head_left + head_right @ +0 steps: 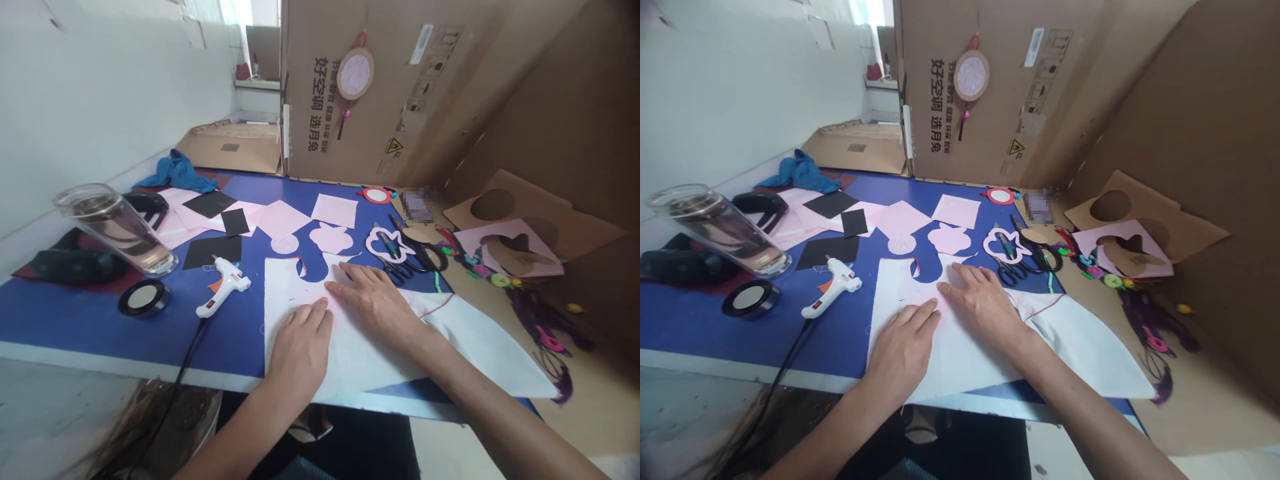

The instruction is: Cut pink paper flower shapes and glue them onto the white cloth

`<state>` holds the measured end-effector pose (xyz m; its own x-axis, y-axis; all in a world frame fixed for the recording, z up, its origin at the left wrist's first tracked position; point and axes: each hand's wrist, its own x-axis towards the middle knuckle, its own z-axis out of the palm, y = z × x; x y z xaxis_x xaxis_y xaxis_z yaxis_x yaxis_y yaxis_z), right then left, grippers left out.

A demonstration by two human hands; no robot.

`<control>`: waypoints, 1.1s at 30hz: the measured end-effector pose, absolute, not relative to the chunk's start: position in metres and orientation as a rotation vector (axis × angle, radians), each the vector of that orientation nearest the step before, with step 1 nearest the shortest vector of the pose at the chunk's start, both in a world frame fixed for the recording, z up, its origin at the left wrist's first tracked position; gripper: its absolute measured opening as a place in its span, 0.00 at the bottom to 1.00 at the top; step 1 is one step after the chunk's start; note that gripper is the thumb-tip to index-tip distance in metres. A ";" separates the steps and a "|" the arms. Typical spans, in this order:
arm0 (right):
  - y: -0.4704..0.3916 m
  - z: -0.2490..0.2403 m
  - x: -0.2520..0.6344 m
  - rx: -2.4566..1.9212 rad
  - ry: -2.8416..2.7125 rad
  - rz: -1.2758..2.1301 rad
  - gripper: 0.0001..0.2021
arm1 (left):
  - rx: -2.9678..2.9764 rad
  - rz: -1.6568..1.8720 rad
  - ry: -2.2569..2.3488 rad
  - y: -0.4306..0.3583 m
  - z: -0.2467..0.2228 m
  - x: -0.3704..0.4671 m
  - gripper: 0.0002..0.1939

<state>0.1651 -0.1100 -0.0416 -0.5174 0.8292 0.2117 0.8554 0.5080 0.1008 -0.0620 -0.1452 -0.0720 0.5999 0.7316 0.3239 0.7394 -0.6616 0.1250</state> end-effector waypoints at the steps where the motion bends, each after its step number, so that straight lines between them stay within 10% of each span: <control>1: -0.110 -0.040 0.167 -1.481 -2.595 -0.300 0.27 | -2.793 -0.542 -1.282 -0.145 -0.072 -0.062 0.22; 33: -0.162 -0.040 0.156 -1.437 -2.431 -0.223 0.32 | -2.775 -0.603 -1.247 -0.145 -0.072 -0.061 0.22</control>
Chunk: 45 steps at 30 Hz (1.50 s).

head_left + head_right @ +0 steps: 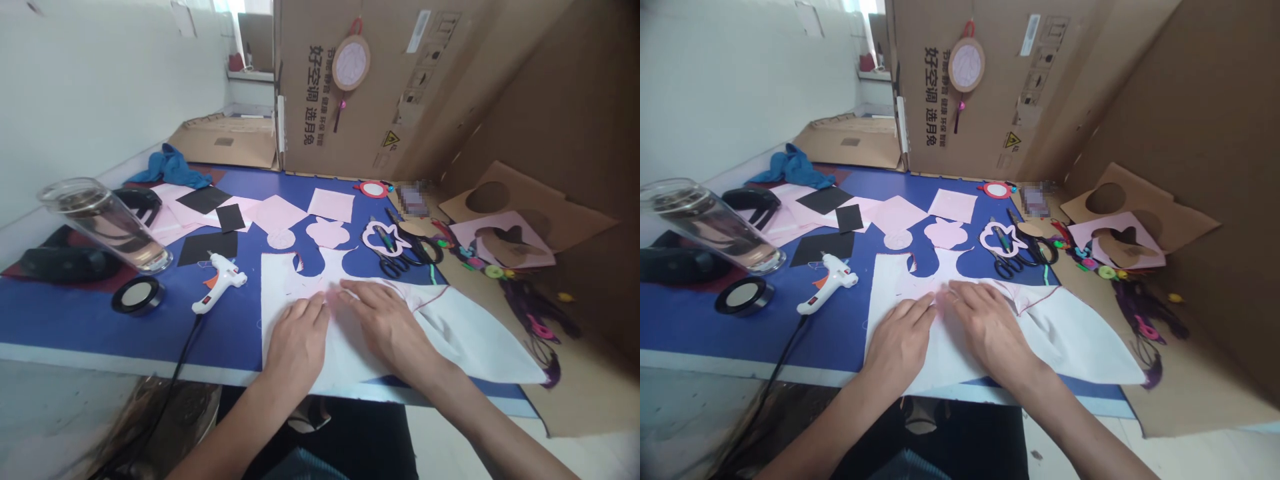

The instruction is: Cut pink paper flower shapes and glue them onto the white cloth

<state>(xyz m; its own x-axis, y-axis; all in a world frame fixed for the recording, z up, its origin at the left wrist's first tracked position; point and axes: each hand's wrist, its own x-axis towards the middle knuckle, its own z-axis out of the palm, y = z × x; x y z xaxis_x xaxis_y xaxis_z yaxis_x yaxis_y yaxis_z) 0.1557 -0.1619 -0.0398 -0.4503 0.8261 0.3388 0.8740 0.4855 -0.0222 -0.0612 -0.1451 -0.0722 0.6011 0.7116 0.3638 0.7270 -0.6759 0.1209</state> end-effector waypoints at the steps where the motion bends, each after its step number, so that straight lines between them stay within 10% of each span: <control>1: -0.163 -0.040 0.152 -1.381 -2.428 -0.162 0.32 | -2.773 -0.620 -1.245 -0.145 -0.073 -0.061 0.21; 23: -0.168 -0.056 0.138 -1.398 -2.432 0.037 0.30 | -2.717 -1.139 -1.338 -0.130 -0.052 -0.109 0.22; 45: -0.168 -0.057 0.137 -1.371 -2.427 -0.019 0.29 | -2.744 -0.940 -1.169 -0.146 -0.054 -0.101 0.18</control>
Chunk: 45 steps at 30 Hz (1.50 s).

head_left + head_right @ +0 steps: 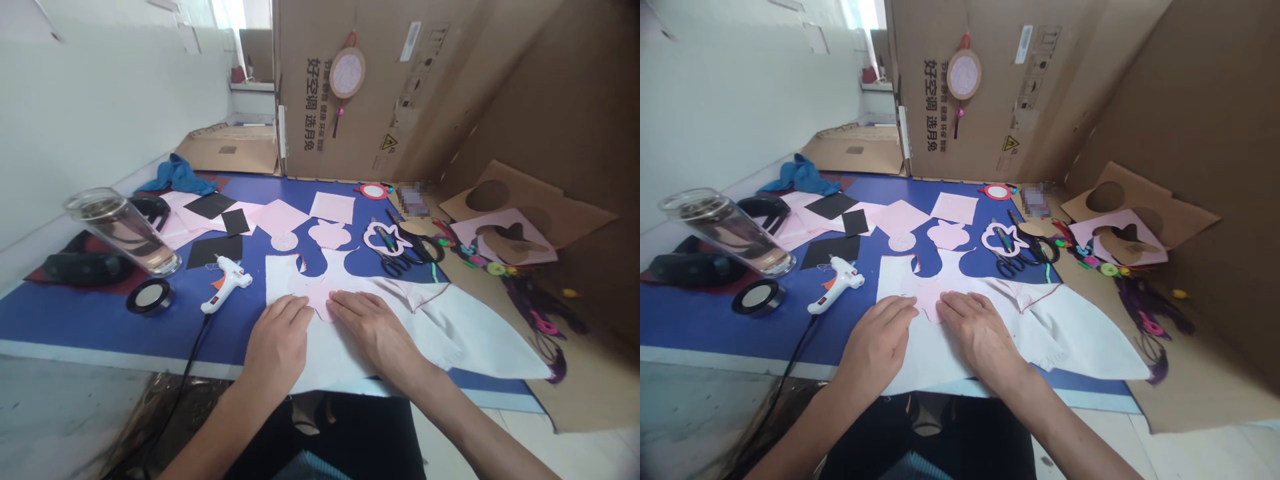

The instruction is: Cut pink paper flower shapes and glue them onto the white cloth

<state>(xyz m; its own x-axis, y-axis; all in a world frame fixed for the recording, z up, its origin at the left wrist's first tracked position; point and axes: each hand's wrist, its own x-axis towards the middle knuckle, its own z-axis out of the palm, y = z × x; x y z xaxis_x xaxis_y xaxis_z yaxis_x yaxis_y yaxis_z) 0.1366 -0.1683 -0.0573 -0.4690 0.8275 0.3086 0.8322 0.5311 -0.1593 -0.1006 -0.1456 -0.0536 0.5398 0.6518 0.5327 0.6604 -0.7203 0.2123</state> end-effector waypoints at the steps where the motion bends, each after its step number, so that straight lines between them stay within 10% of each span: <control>1: -0.168 -0.057 0.137 -1.368 -2.427 -0.014 0.28 | -2.744 -0.957 -1.149 -0.147 -0.051 -0.095 0.18; 20: -0.169 -0.057 0.136 -1.398 -2.392 0.070 0.29 | -2.847 -0.939 -1.131 -0.145 -0.074 -0.069 0.24; 33: -0.156 -0.054 0.159 -1.209 -0.879 1.266 0.20 | -2.834 -0.910 -1.168 -0.145 -0.076 -0.071 0.21; 45: -0.131 -0.041 0.152 -1.159 -0.776 1.394 0.24 | -2.791 -0.897 -1.162 -0.144 -0.079 -0.070 0.21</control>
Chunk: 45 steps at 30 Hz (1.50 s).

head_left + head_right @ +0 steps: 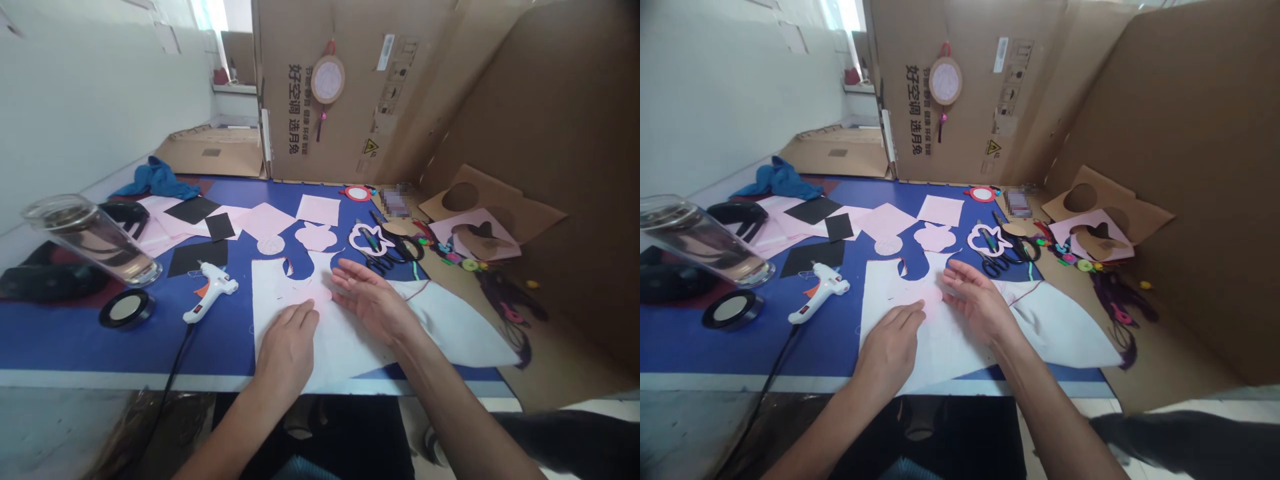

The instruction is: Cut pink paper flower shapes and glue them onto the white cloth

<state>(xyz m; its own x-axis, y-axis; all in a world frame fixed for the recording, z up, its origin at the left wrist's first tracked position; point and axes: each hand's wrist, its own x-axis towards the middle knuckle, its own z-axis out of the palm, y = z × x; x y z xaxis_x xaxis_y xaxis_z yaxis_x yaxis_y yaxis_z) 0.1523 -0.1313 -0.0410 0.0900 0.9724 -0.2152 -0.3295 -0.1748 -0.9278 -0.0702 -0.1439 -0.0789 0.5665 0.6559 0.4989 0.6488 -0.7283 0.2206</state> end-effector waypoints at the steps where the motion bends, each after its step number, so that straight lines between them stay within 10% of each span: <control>1: -0.131 -0.041 0.152 -1.155 -0.767 1.392 0.23 | 2.768 0.889 1.151 -0.144 -0.079 -0.070 0.21; 45: -0.134 -0.032 0.142 -1.039 -0.670 1.444 0.27 | 2.785 0.903 1.126 -0.145 -0.078 -0.071 0.21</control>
<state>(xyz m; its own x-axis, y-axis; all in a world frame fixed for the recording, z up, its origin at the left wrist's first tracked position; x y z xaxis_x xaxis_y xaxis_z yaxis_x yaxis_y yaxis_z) 0.1421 -0.1344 -0.0317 0.0718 0.9737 -0.2160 -0.4639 -0.1591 -0.8715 -0.0705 -0.1452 -0.0782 0.5767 0.6387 0.5094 0.6361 -0.7423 0.2106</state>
